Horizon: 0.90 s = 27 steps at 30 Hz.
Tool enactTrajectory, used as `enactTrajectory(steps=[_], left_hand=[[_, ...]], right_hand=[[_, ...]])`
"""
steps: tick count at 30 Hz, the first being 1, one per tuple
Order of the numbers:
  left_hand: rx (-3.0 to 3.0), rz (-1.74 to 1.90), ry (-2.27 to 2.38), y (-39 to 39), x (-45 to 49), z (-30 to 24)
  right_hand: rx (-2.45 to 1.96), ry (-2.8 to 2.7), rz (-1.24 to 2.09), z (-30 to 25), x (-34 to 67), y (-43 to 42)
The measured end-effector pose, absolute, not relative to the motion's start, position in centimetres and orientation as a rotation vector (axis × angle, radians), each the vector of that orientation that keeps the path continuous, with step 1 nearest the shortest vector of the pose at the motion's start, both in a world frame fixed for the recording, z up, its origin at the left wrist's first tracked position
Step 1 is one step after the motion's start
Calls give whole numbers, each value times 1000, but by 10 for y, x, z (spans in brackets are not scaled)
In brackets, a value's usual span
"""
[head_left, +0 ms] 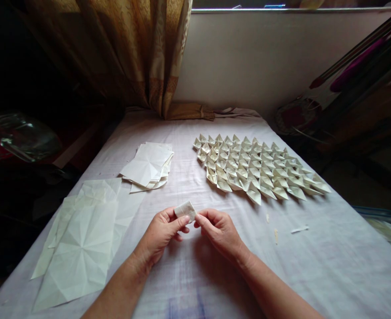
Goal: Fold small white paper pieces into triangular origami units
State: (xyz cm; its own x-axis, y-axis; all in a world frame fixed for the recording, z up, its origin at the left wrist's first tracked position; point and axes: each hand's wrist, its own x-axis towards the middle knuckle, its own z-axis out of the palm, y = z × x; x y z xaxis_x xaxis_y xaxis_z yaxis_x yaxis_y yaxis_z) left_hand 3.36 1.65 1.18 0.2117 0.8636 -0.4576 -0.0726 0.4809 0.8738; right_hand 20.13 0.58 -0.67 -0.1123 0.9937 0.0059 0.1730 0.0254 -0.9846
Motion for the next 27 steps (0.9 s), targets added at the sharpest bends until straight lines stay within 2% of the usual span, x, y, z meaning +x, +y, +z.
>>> enactTrajectory(steps=[13, 27], left_hand=[[766, 773, 1131, 16, 32, 15], [842, 758, 1124, 15, 34, 12]], right_hand=[[-1184, -1428, 1180, -11, 196, 5], [-1352, -1396, 1124, -10, 191, 4]])
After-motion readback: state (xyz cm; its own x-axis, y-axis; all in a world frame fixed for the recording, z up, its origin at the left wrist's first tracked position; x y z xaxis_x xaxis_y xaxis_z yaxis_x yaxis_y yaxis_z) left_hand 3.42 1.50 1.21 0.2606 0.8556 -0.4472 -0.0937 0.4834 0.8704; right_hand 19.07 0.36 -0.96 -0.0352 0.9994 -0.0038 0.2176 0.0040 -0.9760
